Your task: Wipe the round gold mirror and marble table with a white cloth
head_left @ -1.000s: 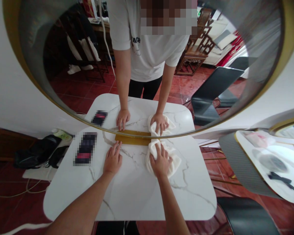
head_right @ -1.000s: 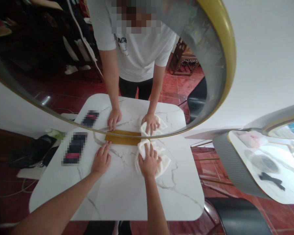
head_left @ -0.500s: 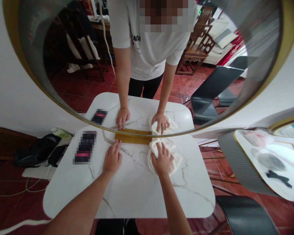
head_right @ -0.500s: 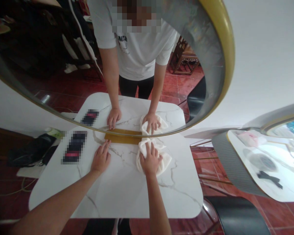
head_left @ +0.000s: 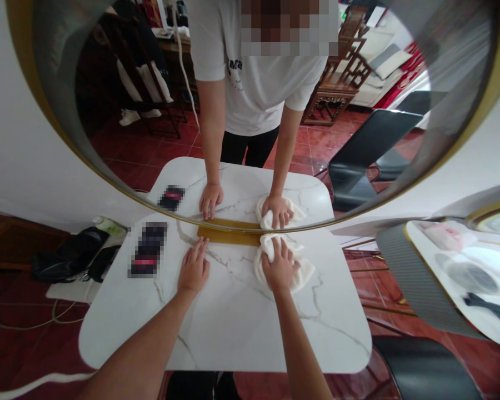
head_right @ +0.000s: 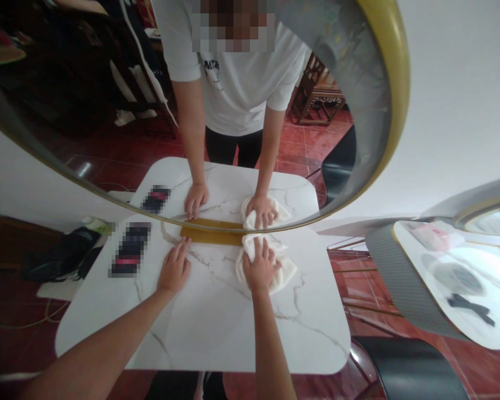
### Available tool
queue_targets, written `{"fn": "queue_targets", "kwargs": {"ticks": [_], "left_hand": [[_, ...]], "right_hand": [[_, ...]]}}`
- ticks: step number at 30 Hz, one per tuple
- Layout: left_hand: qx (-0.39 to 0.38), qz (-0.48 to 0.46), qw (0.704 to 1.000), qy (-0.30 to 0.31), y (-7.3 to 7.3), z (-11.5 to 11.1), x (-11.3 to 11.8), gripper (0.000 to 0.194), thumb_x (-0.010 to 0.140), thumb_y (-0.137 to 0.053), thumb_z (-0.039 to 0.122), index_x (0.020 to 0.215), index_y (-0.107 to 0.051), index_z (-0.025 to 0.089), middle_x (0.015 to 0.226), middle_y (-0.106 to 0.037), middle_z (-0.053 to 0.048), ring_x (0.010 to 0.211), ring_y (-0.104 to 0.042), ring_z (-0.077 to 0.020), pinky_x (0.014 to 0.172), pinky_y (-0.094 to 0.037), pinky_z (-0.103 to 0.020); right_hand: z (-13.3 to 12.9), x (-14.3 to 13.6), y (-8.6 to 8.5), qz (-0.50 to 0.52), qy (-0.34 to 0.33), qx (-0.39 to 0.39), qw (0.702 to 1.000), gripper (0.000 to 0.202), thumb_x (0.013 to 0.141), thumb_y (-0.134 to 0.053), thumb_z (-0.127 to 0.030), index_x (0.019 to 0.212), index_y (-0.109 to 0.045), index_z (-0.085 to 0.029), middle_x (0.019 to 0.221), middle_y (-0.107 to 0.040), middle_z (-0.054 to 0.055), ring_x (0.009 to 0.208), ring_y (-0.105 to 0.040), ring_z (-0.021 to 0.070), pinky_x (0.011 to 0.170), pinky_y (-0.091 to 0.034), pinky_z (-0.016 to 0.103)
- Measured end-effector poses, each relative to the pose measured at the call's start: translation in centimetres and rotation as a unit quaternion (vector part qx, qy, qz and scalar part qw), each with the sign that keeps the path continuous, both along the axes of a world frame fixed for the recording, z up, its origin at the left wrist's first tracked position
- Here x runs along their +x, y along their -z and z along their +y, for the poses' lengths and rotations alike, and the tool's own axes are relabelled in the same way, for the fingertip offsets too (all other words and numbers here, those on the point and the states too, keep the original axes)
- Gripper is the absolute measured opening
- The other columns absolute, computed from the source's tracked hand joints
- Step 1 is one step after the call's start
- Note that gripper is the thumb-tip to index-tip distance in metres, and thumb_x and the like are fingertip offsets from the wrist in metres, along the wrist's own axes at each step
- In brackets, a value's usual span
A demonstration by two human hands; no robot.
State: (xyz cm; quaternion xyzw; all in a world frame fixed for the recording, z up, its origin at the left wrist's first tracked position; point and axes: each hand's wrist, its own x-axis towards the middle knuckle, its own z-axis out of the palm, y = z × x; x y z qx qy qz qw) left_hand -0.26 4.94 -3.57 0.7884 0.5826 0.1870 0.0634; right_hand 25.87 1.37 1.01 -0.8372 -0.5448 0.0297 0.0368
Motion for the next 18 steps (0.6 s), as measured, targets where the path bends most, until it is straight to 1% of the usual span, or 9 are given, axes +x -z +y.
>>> {"fn": "queue_targets", "kwargs": {"ticks": [4,9,13,18], "left_hand": [[-0.004,0.01,1.0,-0.005,-0.4,-0.1,0.1,0.064,0.084,-0.038,0.011,0.146,-0.023,0.02,0.15,-0.03,-0.008,0.135,-0.033,-0.0214,0.111,-0.027,-0.042],[-0.01,0.019,1.0,-0.012,-0.5,-0.1,0.1,0.063,0.084,-0.038,0.011,0.145,-0.026,0.018,0.151,-0.029,-0.008,0.135,-0.033,-0.0208,0.112,-0.026,-0.04],[-0.01,0.011,1.0,-0.015,-0.4,-0.1,0.2,0.064,0.083,-0.039,0.012,0.145,-0.026,0.018,0.15,-0.031,-0.008,0.135,-0.033,-0.0214,0.112,-0.026,-0.04],[-0.025,-0.022,0.999,-0.005,-0.3,-0.3,-0.1,0.061,0.087,-0.037,0.015,0.146,-0.023,0.019,0.152,-0.026,-0.008,0.137,-0.029,-0.0205,0.114,-0.022,-0.041]], "right_hand": [[1.0,0.8,-0.1,0.0,-0.003,-0.004,1.0,0.054,0.09,-0.036,-0.046,0.142,-0.031,-0.031,0.149,-0.028,0.007,0.122,-0.034,0.0295,0.092,-0.03,0.05],[0.1,-0.1,-0.1,0.01,0.011,0.007,1.0,0.055,0.089,-0.036,-0.044,0.143,-0.029,-0.032,0.148,-0.029,0.006,0.123,-0.034,0.0286,0.092,-0.03,0.05],[-1.0,-2.4,-0.2,0.028,0.022,0.02,0.999,0.058,0.088,-0.035,-0.044,0.144,-0.025,-0.031,0.149,-0.028,0.006,0.124,-0.032,0.0302,0.091,-0.031,0.053],[-1.4,-7.1,0.0,0.068,-0.001,0.021,0.997,0.063,0.087,-0.036,-0.043,0.146,-0.02,-0.029,0.152,-0.022,0.007,0.125,-0.031,0.033,0.091,-0.03,0.054]]}}
